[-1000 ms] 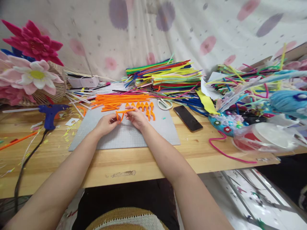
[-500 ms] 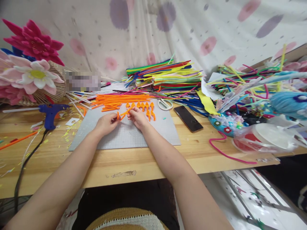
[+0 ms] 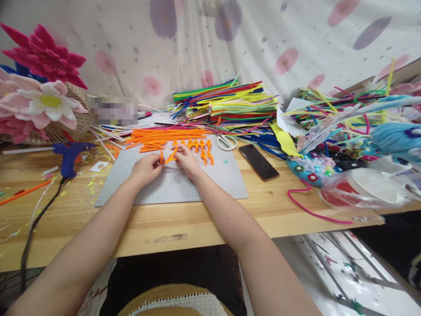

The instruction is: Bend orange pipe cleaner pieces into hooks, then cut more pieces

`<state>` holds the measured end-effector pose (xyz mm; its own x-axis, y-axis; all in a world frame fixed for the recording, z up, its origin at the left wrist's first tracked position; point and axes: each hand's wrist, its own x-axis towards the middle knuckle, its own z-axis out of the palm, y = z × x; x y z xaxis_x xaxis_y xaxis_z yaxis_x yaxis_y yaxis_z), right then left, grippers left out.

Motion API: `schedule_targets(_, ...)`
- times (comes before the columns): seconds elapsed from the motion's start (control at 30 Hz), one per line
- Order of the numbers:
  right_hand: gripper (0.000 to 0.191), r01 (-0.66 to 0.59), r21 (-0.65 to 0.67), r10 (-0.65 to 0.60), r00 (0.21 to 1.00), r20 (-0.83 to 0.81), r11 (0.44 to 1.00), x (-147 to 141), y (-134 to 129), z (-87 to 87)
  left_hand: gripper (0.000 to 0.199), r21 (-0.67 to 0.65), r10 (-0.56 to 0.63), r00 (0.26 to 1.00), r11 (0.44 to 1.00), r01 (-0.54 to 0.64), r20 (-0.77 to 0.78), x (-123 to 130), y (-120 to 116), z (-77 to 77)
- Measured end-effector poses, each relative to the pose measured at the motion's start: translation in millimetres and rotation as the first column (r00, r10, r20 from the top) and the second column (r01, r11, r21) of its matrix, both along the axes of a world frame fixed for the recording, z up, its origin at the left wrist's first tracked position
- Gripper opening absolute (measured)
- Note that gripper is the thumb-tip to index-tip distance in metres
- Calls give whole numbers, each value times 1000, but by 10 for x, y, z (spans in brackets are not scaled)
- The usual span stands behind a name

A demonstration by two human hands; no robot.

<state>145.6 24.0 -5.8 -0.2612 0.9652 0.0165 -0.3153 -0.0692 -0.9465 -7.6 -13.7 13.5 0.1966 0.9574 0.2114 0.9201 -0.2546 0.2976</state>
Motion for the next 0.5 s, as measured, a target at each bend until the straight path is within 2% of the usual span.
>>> schedule_targets(0.1, 15, 43, 46, -44, 998, 39, 998, -13, 5, -15, 14, 14, -30, 999, 999, 31, -38, 16, -14, 9)
schedule_targets(0.27, 11, 193, 159, -212, 971, 111, 968, -27, 71, -75, 15, 52, -48, 996, 997, 52, -76, 66, -31, -6)
schedule_targets(0.33, 10, 204, 187, -232, 962, 141, 961, -35, 94, -99, 15, 60, -52, 996, 997, 57, -78, 87, -38, -3)
schedule_targets(0.43, 9, 179, 195, -213, 962, 171, 964, -47, 106, -118, 15, 56, -65, 998, 996, 65, -10, 106, -42, -2)
schedule_targets(0.5, 9, 174, 190, -211, 958, 194, 966, -53, 101, -118, 15, 49, -75, 990, 996, 69, 116, 115, -34, -26)
